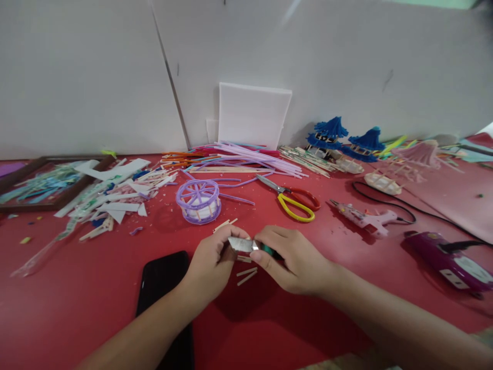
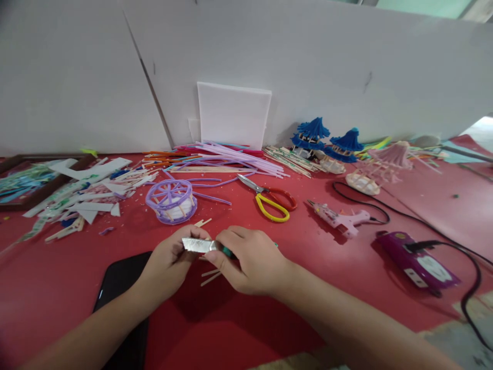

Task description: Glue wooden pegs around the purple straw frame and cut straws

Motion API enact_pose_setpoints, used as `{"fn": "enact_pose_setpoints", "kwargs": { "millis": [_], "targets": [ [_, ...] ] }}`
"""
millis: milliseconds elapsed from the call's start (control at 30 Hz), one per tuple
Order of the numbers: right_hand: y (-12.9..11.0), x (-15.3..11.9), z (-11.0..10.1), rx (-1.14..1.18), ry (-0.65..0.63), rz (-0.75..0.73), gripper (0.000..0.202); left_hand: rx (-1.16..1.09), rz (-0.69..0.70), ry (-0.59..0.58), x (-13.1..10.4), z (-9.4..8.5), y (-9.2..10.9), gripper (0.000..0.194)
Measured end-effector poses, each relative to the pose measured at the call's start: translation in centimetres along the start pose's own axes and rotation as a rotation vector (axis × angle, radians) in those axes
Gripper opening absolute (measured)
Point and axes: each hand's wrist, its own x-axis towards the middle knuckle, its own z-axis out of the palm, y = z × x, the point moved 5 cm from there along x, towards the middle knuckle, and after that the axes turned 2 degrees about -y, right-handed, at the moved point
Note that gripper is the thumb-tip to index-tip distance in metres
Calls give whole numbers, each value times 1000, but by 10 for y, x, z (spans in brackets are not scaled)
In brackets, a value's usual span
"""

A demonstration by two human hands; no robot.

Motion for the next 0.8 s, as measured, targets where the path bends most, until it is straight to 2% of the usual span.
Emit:
{"fn": "enact_pose_setpoints", "kwargs": {
  "millis": [200,367,433,533,600,667,800],
  "targets": [
    [-1,0,-2,36,7,3,24,-23,-1,8,0,-1,0,19],
    [-2,2,-2,55,20,-10,25,-79,4,25,1,-3,1,11],
    [6,4,-4,31,45,28,27,-88,14,27,-1,-3,4,11],
    [29,7,-17,-64,154,164,32,-56,43,43,-2,-3,7,17],
    [42,7,-26,-118,234,235,32,49,53,77,-2,-5,6,18],
    [49,6,-30,-137,271,270,32,246,85,96,-1,-6,5,17],
    [46,6,-27,-158,250,279,29,611,100,19,2,0,2,23]
  ]
}}
